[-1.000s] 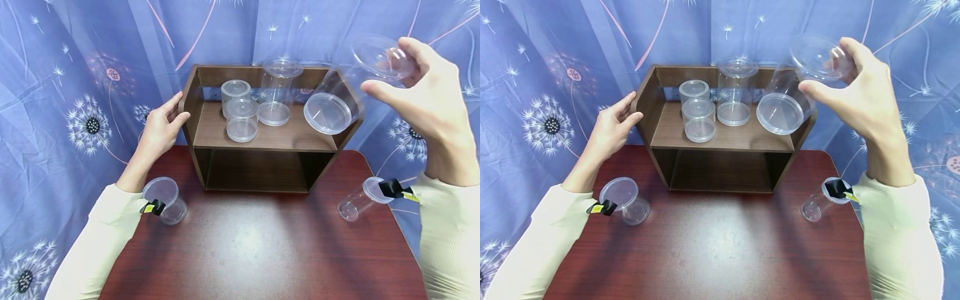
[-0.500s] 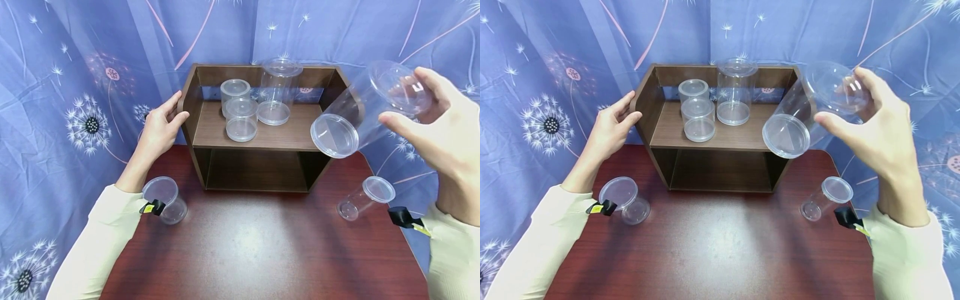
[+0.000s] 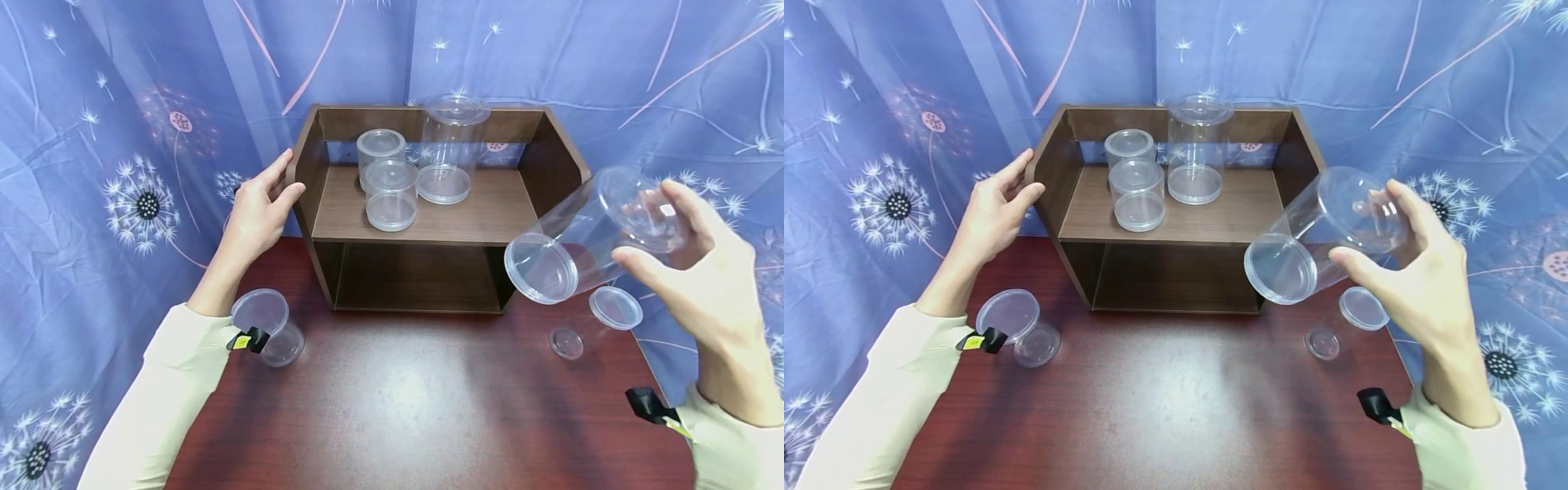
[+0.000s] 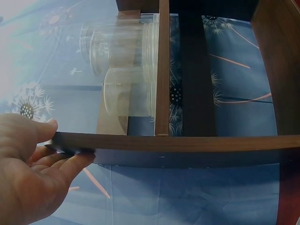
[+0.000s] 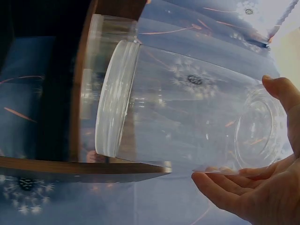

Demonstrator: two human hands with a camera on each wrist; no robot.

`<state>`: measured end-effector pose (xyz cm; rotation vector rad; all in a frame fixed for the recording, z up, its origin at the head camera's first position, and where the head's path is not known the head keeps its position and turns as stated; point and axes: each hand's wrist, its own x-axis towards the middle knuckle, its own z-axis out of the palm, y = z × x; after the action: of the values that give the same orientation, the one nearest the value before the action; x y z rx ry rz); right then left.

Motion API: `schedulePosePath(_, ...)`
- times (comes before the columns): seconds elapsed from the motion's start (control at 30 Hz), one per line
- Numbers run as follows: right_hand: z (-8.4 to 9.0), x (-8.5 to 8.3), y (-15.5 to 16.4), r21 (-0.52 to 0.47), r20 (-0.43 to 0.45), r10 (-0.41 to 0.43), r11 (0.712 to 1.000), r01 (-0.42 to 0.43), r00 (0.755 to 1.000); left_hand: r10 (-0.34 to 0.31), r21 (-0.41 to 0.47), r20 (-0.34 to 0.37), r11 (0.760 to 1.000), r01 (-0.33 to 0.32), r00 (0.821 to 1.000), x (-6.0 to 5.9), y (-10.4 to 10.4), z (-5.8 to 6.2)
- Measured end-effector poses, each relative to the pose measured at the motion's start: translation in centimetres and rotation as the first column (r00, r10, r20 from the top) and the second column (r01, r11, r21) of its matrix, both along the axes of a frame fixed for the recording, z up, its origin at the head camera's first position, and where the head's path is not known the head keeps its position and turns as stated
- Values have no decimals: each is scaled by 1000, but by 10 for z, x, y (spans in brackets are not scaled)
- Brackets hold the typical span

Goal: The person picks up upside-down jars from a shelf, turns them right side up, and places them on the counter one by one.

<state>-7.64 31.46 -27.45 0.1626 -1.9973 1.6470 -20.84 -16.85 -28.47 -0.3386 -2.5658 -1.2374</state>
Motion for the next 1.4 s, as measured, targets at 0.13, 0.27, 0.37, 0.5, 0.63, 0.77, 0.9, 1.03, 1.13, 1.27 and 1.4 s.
schedulePosePath(0.13,-15,6,1,148,86,-101,985,87,991,4,-3,-7,1000,-4,1000,0,0,-1)
schedulePosePath(0.27,-31,11,2,225,141,-153,967,119,978,9,-7,-12,1000,-9,1000,-1,-1,-3)
schedulePosePath(0.37,-43,14,2,207,166,-146,972,111,975,15,-4,-8,1000,-15,1000,-2,-1,-4)
schedulePosePath(0.5,-57,17,3,188,188,-135,977,99,973,17,-1,-4,1000,-17,1000,-1,-1,-4)
schedulePosePath(0.63,-72,21,3,273,206,-188,953,128,960,12,1,-9,1000,-12,1000,1,-1,-4)
schedulePosePath(0.77,-83,22,1,182,226,-125,980,84,966,13,9,-11,1000,-12,1000,1,-1,-4)
schedulePosePath(0.9,-94,24,-3,7,213,-22,1000,21,977,18,13,-4,1000,-18,1000,0,-1,-4)
schedulePosePath(1.03,-105,24,-6,-122,196,46,992,-22,980,16,19,-4,1000,-16,1000,1,-1,-4)
schedulePosePath(1.13,-113,24,-8,-97,203,26,995,-6,979,12,30,-8,999,-12,1000,2,0,-4)
schedulePosePath(1.27,-123,25,-11,-96,208,26,995,-6,978,3,49,-14,999,-3,1000,3,2,-4)
schedulePosePath(1.4,-131,25,-15,-148,208,65,988,-35,976,-8,76,-18,997,9,1000,3,4,-5)
